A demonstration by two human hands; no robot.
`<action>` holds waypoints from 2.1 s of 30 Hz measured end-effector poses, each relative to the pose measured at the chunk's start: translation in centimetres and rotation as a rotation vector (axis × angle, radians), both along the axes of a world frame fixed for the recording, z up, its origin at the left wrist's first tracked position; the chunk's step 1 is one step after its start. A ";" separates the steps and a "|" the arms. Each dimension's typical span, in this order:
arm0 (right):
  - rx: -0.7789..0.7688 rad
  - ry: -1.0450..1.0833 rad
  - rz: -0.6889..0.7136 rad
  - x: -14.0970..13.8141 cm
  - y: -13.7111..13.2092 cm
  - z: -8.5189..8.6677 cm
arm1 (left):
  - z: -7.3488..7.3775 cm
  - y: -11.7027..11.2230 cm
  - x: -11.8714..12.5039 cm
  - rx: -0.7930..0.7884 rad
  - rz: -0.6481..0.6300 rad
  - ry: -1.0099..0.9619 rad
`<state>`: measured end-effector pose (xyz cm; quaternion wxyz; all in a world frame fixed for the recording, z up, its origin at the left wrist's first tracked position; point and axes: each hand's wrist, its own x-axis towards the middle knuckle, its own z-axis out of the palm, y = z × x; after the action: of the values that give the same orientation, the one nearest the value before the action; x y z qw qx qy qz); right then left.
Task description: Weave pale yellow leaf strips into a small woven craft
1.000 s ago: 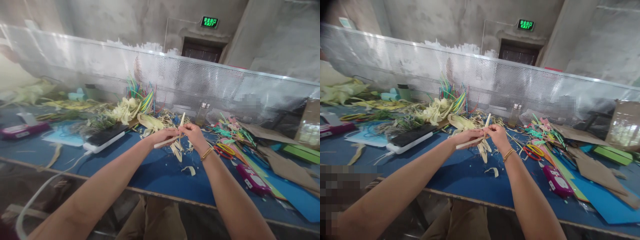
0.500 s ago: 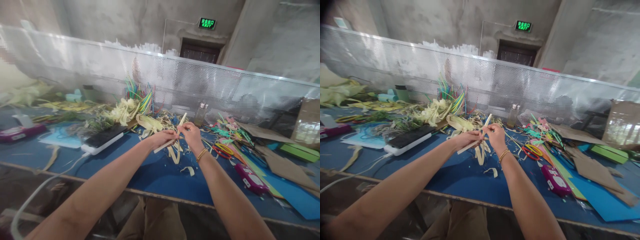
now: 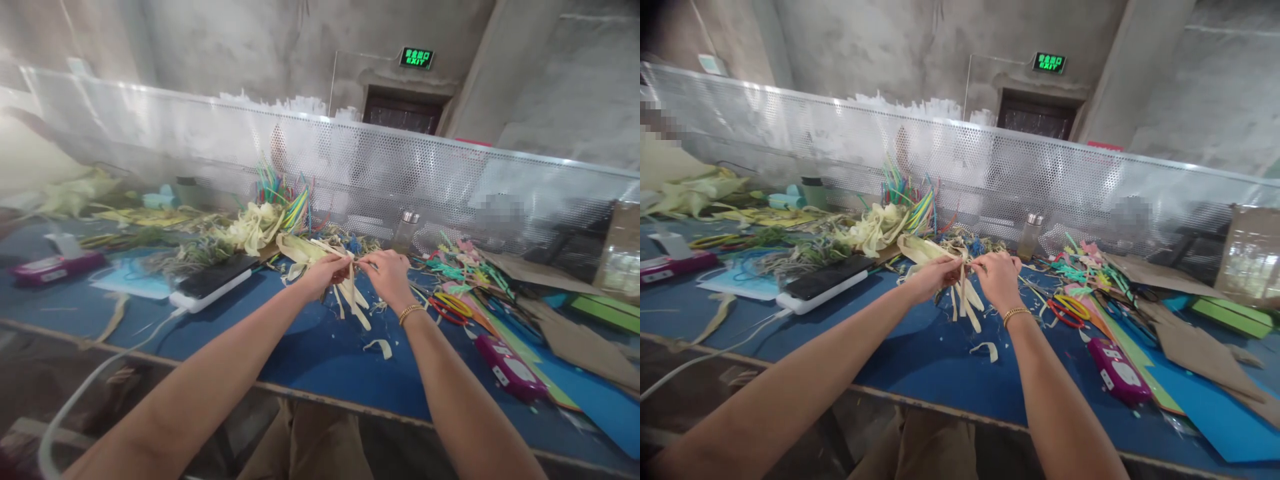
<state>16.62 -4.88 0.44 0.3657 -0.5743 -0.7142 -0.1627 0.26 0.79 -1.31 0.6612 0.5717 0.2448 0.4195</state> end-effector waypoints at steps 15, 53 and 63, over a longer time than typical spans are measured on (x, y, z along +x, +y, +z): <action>-0.272 0.527 0.292 -0.7 0.2 -0.3 | 0.3 0.1 -0.4 0.461 0.068 0.347; -0.179 0.090 0.252 0.9 -0.5 1.5 | 0.7 -0.7 -0.4 0.431 0.074 0.254; 0.129 0.119 0.003 0.7 0.1 0.3 | -0.3 0.4 -0.2 0.282 0.107 0.126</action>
<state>17.31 -4.81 0.75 0.4438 -0.5571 -0.6802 -0.1734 0.08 1.15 -1.64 0.5345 0.6703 0.2545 0.4474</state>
